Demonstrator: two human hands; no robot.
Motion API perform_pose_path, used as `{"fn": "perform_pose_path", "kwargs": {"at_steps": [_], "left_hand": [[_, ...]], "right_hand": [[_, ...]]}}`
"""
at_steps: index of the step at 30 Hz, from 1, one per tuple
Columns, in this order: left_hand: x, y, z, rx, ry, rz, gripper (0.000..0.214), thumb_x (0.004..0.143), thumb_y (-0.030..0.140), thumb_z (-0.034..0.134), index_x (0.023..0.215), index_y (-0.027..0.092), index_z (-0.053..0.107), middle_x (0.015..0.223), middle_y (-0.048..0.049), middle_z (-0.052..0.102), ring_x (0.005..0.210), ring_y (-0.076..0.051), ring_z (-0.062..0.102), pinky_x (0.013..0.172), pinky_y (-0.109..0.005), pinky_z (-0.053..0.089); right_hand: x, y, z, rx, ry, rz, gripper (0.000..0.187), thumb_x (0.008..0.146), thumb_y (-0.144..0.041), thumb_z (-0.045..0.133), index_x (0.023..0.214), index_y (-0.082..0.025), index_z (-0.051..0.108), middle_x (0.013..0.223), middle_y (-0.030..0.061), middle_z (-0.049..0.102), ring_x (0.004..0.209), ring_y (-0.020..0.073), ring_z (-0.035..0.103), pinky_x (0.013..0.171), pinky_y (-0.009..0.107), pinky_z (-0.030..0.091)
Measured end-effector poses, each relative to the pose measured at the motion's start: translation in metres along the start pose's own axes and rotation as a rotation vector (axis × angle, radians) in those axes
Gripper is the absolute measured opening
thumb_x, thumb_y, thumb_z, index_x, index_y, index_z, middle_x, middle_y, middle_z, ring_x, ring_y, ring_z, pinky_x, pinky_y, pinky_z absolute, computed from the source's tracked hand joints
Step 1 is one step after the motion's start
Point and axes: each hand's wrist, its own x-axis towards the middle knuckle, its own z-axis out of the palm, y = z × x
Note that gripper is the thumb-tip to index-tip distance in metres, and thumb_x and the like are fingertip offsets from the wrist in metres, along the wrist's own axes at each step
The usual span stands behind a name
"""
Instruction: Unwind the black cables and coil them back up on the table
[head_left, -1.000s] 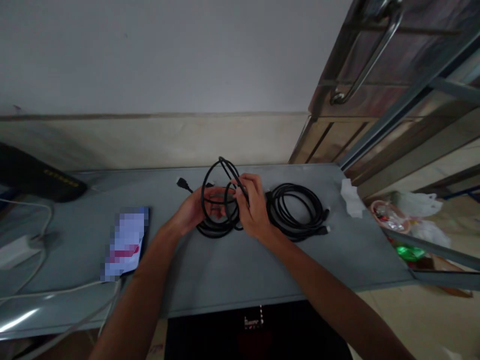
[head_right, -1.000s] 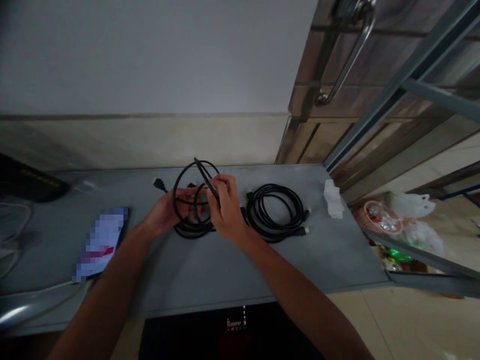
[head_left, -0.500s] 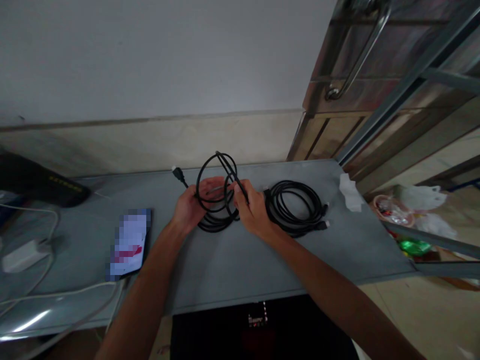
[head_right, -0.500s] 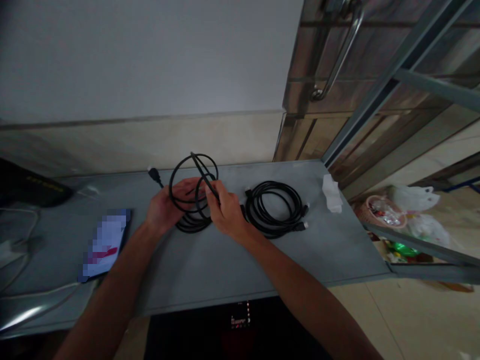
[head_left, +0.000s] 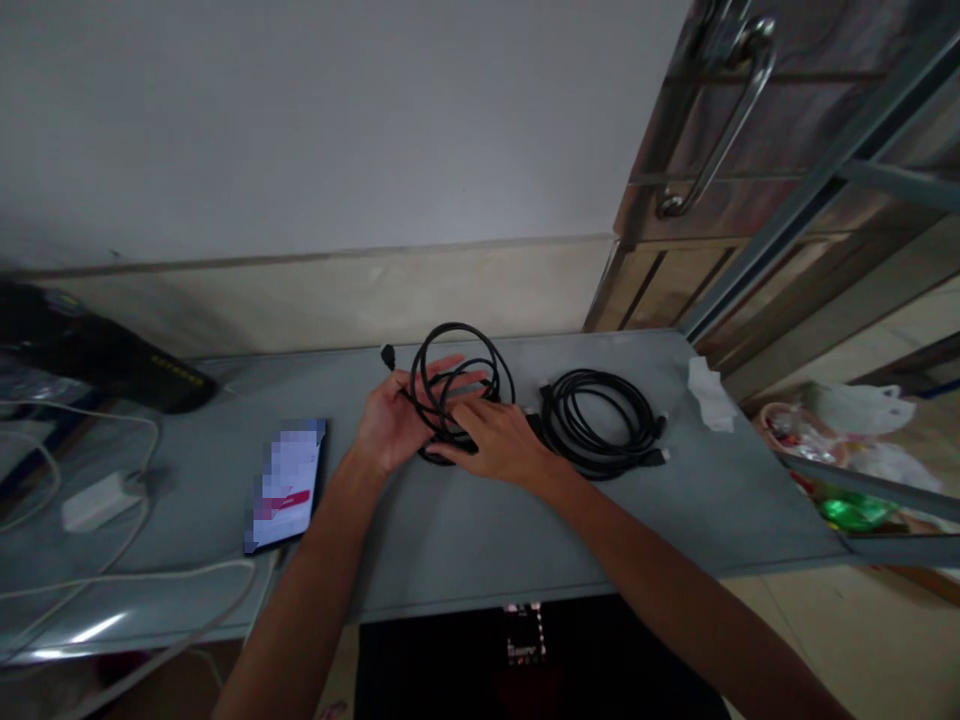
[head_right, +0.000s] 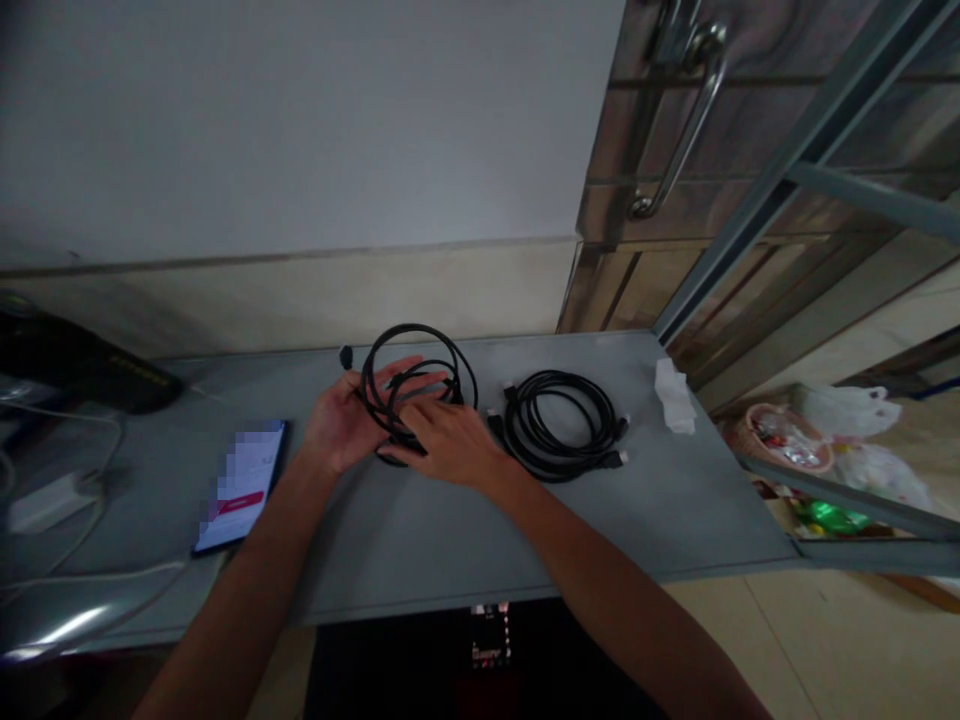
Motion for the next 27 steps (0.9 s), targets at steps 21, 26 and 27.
{"fn": "perform_pose_path", "kwargs": {"at_steps": [21,26,27], "left_hand": [[-0.007,0.002,0.010,0.014,0.022,0.102,0.053,0.102,0.050,0.060,0.143,0.019,0.074,0.143,-0.0198,0.077,0.141,-0.044,0.069,0.105,-0.058,0.062],[-0.002,0.001,0.005,0.019,0.049,0.158,0.052,0.094,0.040,0.065,0.139,0.016,0.075,0.143,-0.0193,0.078,0.138,-0.042,0.071,0.110,-0.056,0.060],[-0.001,0.000,0.004,0.015,0.048,0.160,0.052,0.093,0.038,0.065,0.139,0.015,0.075,0.142,-0.0196,0.078,0.138,-0.041,0.071,0.111,-0.056,0.060]], "right_hand": [[0.000,0.009,-0.003,-0.106,0.062,-0.052,0.030,0.113,-0.035,0.065,0.139,-0.020,0.069,0.134,0.0183,0.069,0.115,0.0281,0.075,0.084,0.038,0.069],[0.002,0.012,-0.004,-0.056,0.143,-0.051,0.031,0.111,-0.019,0.060,0.140,-0.017,0.071,0.131,0.0182,0.070,0.119,0.0299,0.071,0.083,0.039,0.066],[0.004,0.013,-0.004,-0.043,0.166,-0.035,0.028,0.112,-0.018,0.058,0.137,-0.017,0.072,0.131,0.0185,0.070,0.120,0.0303,0.070,0.088,0.041,0.066]]}}
